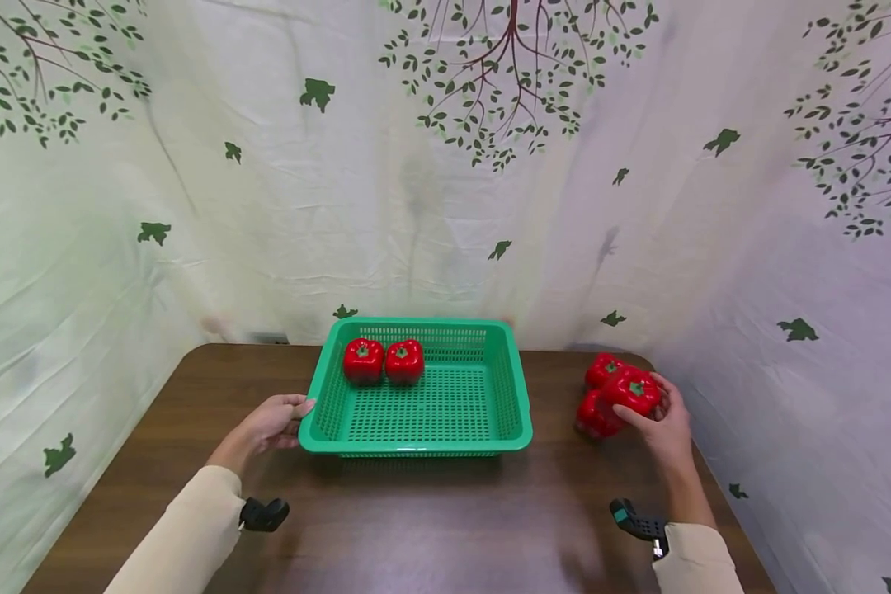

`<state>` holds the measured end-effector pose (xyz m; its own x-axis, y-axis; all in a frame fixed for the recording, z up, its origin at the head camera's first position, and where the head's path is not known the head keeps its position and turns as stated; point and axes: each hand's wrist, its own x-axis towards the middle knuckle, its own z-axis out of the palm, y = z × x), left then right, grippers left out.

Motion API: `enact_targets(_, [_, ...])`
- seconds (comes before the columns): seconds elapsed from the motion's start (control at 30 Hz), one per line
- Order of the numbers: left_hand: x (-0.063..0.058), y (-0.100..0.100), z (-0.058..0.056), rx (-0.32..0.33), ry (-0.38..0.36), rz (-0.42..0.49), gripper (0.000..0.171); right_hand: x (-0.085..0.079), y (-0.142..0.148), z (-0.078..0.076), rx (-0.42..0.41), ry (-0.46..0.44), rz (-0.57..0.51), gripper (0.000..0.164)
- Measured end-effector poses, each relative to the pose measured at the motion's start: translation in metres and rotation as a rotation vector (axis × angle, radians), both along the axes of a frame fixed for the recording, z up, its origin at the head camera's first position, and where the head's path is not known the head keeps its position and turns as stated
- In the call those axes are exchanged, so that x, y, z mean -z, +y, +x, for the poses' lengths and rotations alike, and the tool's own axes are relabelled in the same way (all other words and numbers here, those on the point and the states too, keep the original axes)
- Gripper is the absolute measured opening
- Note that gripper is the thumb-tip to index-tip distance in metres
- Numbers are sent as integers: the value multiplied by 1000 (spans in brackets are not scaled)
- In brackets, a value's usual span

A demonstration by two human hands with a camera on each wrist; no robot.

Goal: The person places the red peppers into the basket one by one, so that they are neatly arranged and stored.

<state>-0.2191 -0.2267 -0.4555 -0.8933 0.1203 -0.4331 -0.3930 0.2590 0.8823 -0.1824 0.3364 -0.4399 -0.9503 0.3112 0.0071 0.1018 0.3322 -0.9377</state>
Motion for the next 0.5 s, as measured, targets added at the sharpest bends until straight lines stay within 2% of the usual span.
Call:
enact_targets(0.1, [0, 0, 0, -6, -3, 1, 43, -2, -5, -5, -11, -8, -2, 84])
enact_targets(0.3, [1, 0, 0, -14, -9, 14, 41, -4, -14, -16, -87, 11, 37, 85])
enact_targets(0.5, [0, -1, 1, -7, -11, 8, 42, -2, -23, -23, -140, 38, 11, 80])
